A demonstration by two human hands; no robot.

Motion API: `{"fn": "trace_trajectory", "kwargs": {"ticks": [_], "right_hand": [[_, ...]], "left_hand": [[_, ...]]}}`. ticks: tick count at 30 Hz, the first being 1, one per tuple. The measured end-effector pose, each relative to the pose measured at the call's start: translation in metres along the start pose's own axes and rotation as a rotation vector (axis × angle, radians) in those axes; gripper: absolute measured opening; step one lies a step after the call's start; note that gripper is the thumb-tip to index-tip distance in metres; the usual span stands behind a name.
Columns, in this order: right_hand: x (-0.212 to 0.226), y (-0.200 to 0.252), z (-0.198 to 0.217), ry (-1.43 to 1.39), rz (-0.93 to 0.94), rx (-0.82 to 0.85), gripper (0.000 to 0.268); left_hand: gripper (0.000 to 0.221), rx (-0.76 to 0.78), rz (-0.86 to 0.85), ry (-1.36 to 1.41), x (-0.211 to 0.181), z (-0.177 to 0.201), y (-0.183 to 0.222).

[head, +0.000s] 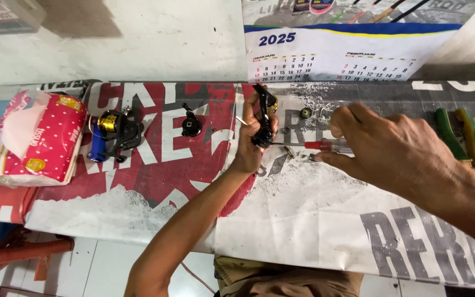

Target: Disassembling and inspecting the internal components of a fishing reel using a screwdriver.

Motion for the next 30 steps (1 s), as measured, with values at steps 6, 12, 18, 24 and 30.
{"fn": "trace_trajectory", "kwargs": {"ticks": [6,12,18,24,30], "right_hand": [[-0.011,0.01,-0.01,-0.041,-0.037,-0.003,0.058],[-0.022,0.02,-0.027,-0.054,-0.108,0.093,0.063],[-0.023,0.027,-0.027,-0.052,0.007,-0.151,0.047],[-0.021,0.034,-0.04,-0.213,-0.128,0.058,0.041],[-0.022,0.036,-0.04,-0.124,-0.041,-0.093,0.036]], "left_hand": [[0.056,0.01,0.08,0.04,-0.002,-0.011,-0.009],[0.058,0.035,0.073,0.009,0.006,-0.014,-0.014],[0.06,0.013,0.125,0.042,0.011,-0.017,-0.017],[0.061,-0.013,0.157,0.045,0.018,-0.021,-0.016],[0.06,-0.01,0.154,0.068,0.019,-0.025,-0.02]]}}
Point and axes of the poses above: each hand's wrist, its own y-axis away from the middle knuckle, its own z-axis out of the back of the hand, x = y × z, the point moved 4 cm from there along -y, towards the middle knuckle, and after that the axes turned 1 degree about -z, right-handed, at the moved point
